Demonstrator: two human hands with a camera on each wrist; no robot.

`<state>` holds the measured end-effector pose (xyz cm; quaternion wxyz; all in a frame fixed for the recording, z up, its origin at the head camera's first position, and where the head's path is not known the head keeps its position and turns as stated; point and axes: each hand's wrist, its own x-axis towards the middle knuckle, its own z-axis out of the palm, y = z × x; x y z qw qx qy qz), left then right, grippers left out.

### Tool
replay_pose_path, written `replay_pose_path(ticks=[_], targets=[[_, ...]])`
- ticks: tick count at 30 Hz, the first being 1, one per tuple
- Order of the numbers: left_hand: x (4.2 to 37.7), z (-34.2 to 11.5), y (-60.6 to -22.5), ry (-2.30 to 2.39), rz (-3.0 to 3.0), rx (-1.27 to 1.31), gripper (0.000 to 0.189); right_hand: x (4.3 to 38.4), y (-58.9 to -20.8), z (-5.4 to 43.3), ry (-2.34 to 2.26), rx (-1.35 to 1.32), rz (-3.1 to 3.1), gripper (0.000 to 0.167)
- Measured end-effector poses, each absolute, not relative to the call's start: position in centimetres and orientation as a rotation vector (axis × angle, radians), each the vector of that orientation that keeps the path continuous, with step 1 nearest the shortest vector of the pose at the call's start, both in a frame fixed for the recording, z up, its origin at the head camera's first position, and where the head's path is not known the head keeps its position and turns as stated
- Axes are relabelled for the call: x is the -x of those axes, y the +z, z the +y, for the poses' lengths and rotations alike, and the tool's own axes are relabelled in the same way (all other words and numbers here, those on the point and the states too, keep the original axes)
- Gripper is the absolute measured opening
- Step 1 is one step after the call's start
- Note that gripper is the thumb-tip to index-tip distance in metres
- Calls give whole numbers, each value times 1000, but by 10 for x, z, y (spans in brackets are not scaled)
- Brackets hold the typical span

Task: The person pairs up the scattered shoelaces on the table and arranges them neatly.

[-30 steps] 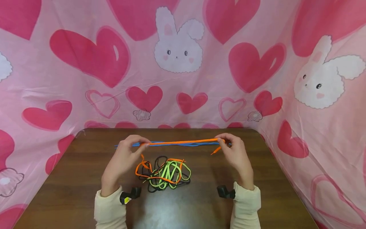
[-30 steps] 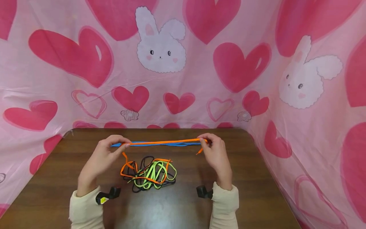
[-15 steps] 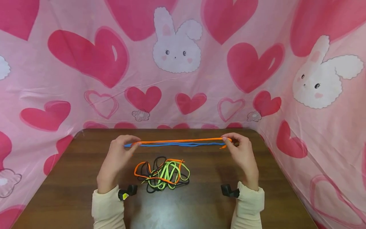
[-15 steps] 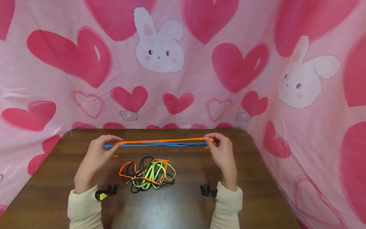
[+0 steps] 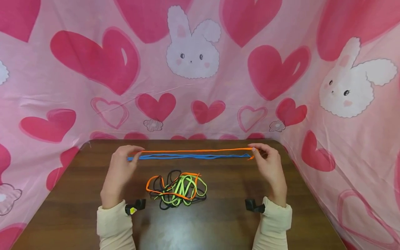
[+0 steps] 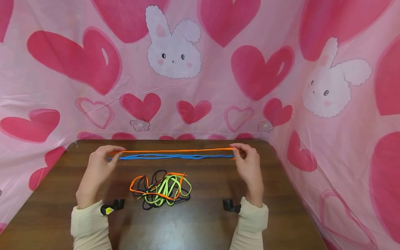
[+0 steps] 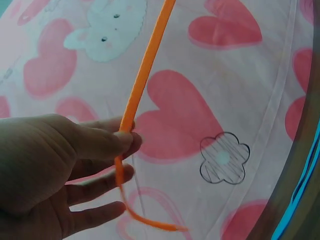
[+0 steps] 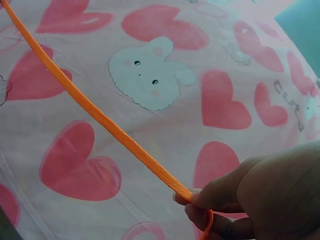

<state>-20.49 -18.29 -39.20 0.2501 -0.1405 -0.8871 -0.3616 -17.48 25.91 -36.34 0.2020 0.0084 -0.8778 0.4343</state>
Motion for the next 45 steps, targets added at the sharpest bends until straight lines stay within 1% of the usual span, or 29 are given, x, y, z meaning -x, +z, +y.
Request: replay_pose_path(ticks=[3,11,20,24,28,33,37,45], targets=[[205,-185,-393,-996,-2387,351,21,175,-364,261,1217,-21,-2440,19],[206,-195,-398,-1007,-2298,190,18,175,-367,266,1213,81,-2377,14],[209,-202,-404,-961,-2230,129,24,180,-373,267,1202,53,-2348,16],[210,-207,-407,-996,-2213,39,19,182,-376,267,1187,72,-2337,14],[212,-212,-411,-1038,-2164,-28,17,183,-378,269,1116,153,-2324,10],[214,-216,-414,-1063,-2048,55,14,185,-379,271,1066,223,-2350,10],[217,-217,-416,-1052,-2002,118,19,187,-380,272,1028,210,-2362,13],[215,-226,-421,-1058,-1902,40,13,184,-381,277,960,391,-2353,14]])
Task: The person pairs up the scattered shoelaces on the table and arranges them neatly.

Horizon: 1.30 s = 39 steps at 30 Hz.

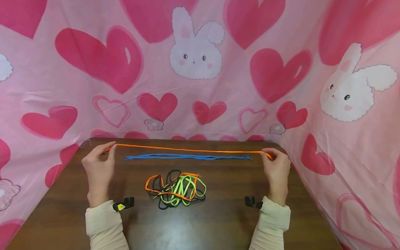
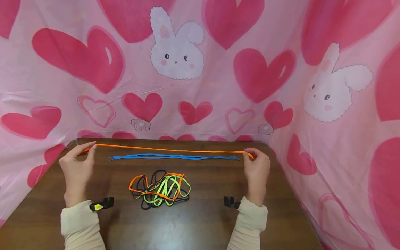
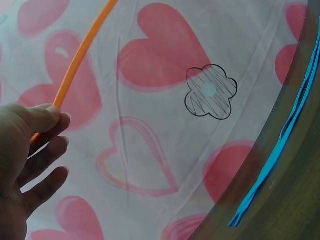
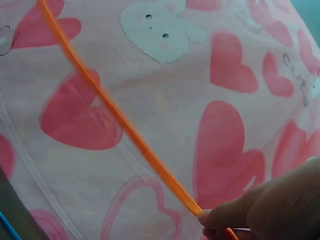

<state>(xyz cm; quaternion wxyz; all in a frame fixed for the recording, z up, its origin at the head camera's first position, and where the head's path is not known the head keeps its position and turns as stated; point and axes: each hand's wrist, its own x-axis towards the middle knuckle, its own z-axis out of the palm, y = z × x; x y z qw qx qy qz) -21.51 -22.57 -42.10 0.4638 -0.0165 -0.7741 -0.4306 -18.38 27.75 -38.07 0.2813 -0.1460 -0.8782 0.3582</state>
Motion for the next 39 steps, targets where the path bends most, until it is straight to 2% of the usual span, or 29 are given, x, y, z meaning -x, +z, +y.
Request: replay_pose_path(ticks=[8,20,24,30,39], targets=[[212,-225,-421,-1115,-1903,-66,18,184,-380,293,957,471,-2409,18],[216,-231,-432,-1013,-2069,-149,14,197,-386,322,797,348,-2545,19],[214,-233,-436,-1010,-2110,-269,22,205,-400,329,749,330,-2554,15],[211,-242,-436,-990,-2248,-346,36,216,-418,338,706,404,-2632,23],[219,-260,-444,-856,-2441,-269,22,233,-436,349,640,277,-2720,18]])
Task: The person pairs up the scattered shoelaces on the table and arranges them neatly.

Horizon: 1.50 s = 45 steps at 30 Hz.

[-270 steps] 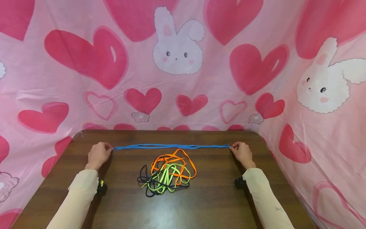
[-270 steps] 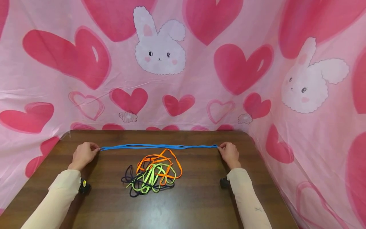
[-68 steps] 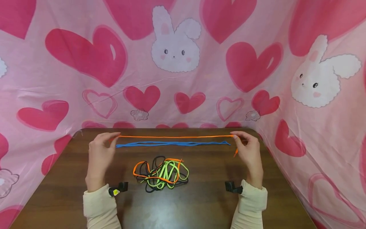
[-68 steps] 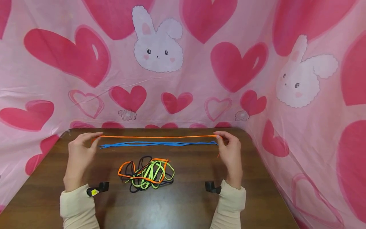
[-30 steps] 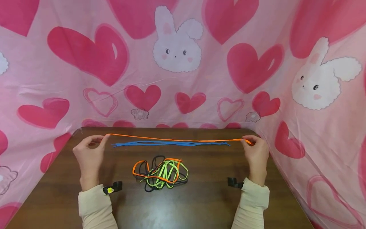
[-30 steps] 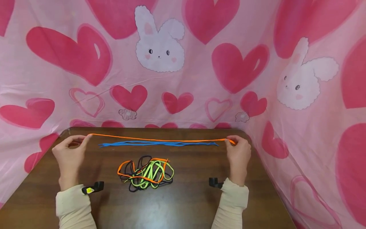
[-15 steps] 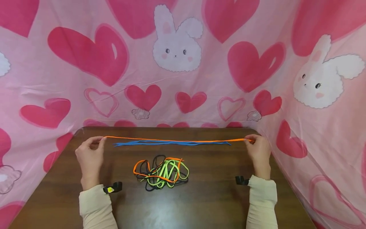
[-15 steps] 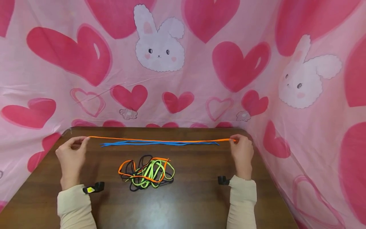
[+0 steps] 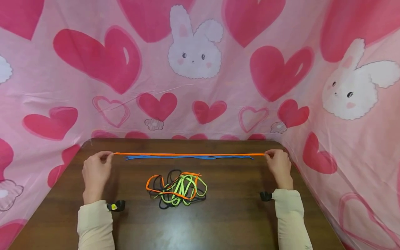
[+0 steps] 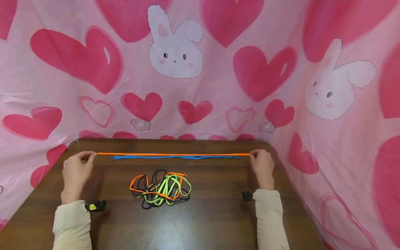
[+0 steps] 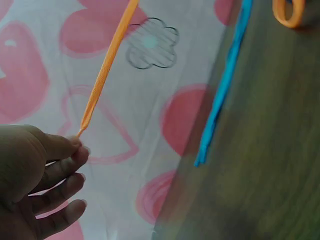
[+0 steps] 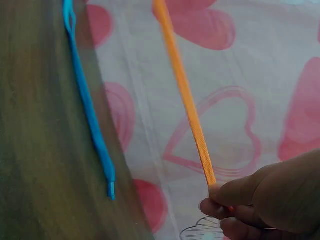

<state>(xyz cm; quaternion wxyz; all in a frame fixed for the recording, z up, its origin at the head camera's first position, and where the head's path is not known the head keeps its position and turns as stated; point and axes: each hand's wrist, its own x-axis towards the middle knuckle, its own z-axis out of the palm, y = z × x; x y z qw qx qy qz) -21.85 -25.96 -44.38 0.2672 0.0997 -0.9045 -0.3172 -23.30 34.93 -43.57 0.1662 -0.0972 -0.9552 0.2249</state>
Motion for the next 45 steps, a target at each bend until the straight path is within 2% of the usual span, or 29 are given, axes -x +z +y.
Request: replay_pose_path(ticks=[9,20,29,45], targets=[[230,-276,-462,-781,-2621,-153,19,245,-458,358,612,326,-2852,24],[241,-284,-490,-789,-2789,-143,20,256,-483,360,608,245,-2998,12],[251,-287,-492,-806,-2909,-106,14,258,-489,364,735,189,-3029,12],[255,-294,-497,-828,-2849,-32,22,259,-494,368,825,138,-3022,17]])
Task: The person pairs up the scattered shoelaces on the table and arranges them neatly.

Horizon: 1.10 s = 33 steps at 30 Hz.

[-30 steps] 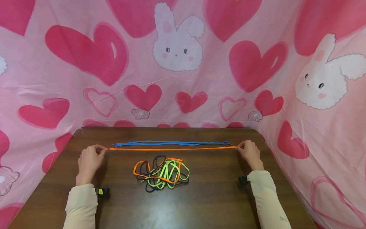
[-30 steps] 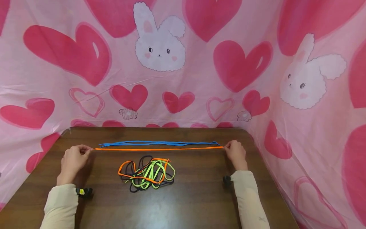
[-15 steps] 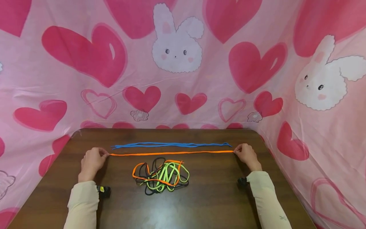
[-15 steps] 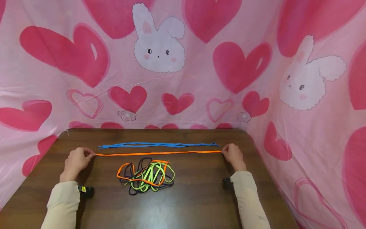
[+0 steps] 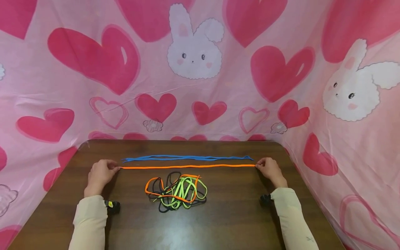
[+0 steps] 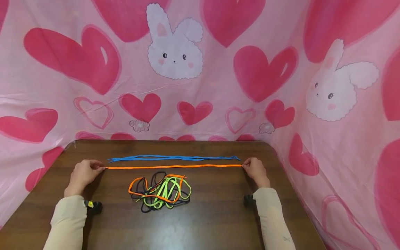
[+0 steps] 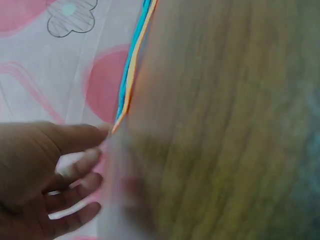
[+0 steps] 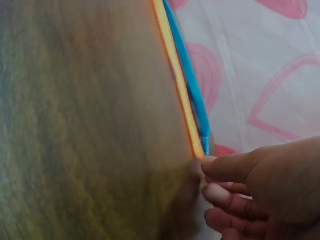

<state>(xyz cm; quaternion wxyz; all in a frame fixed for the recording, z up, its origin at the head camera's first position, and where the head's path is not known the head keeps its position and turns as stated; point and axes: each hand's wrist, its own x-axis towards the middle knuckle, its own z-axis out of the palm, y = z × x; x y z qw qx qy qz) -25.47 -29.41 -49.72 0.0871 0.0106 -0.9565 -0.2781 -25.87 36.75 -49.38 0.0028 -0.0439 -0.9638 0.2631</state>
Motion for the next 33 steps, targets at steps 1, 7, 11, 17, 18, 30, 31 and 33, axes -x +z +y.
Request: replay_pose_path(ticks=[1,7,11,17,18,30,31,33], targets=[[254,-292,-496,-828,-2824,-15,22,257,-493,367,816,145,-3021,18],[252,-264,-473,-952,-2723,207,24,254,-476,350,787,150,-2969,24],[253,-221,-451,-986,-2755,440,21,254,-461,311,802,89,-2948,26],[247,-148,-431,-1017,-2844,800,17,251,-458,226,848,-127,-2968,19],[246,-137,-428,-1025,-2864,840,17,250,-459,213,866,-176,-2975,18],[221,-80,-412,-1098,-3028,834,16,248,-483,119,1138,-486,-3101,17],[220,-80,-412,-1114,-3022,814,17,248,-485,116,1120,-485,-3107,16],[218,-82,-411,-1165,-3016,771,20,246,-488,111,1087,-484,-3123,14]])
